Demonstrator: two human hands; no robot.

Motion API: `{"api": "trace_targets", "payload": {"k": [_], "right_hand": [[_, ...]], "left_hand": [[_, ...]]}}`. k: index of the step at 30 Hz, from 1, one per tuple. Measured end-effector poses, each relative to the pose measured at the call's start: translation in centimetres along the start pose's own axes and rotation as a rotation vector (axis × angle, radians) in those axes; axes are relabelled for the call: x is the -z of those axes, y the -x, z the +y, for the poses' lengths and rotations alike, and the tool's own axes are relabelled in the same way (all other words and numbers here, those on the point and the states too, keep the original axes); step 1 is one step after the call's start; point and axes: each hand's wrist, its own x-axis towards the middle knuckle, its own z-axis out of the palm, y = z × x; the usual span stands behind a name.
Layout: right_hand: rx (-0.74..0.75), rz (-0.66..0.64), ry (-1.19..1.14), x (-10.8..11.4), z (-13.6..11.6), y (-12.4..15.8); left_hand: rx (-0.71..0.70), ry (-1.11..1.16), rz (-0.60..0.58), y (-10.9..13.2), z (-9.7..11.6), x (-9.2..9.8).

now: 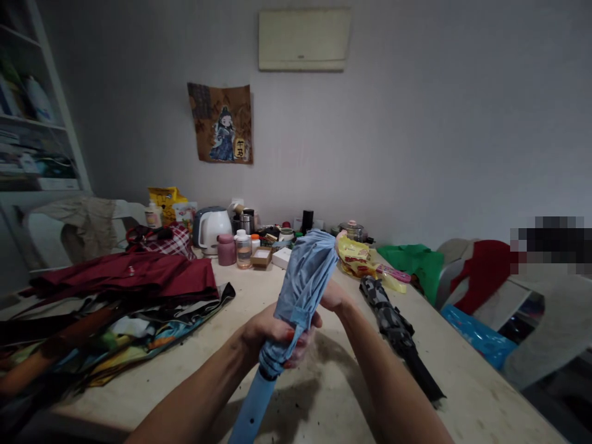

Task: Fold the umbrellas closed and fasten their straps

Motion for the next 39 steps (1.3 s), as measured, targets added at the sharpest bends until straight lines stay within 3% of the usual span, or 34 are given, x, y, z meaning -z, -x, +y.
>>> {"api": "trace_targets", "payload": {"k": [5,10,12,16,21,26,31,35,39], "right_hand": [[-0.055,-0.082,-0.060,0.6,1.9,-0.4],[-0.034,-0.011,-0.099,1.4,3.5,-1.0],[-0.046,-0.005,-0.116,1.1,3.5,-0.9],[-0.050,0.019,-0.156,0.1,3.0,-0.3],[0.013,0.096,-0.209,-0.8,2.1,0.3],[0.042,0.101,-0.178,-0.9,1.4,0.9],[0.034,0.024,0.057,-1.0,0.1,2.0],[0.081,0.123,0.141,-1.2,-0.8,2.4],[0.055,0.070,0.125,-1.5,-1.2,2.6]], "left_hand": [[-0.059,-0.125,0.252,0.5,1.5,0.3],[-0.077,-0.300,0.640,0.1,2.4,1.1],[-0.146,-0.330,0.715,0.0,2.6,1.2],[-0.281,-0.286,0.735,0.2,3.2,1.4],[-0.293,-0.138,0.649,0.5,3.6,2.8],[-0.251,-0.367,0.768,-0.2,2.6,2.9],[-0.295,-0.581,0.911,-0.8,2.2,1.8],[-0.309,-0.630,0.957,-0.9,2.3,1.6],[-0.343,-0.656,0.960,-0.9,2.3,1.9]]}}
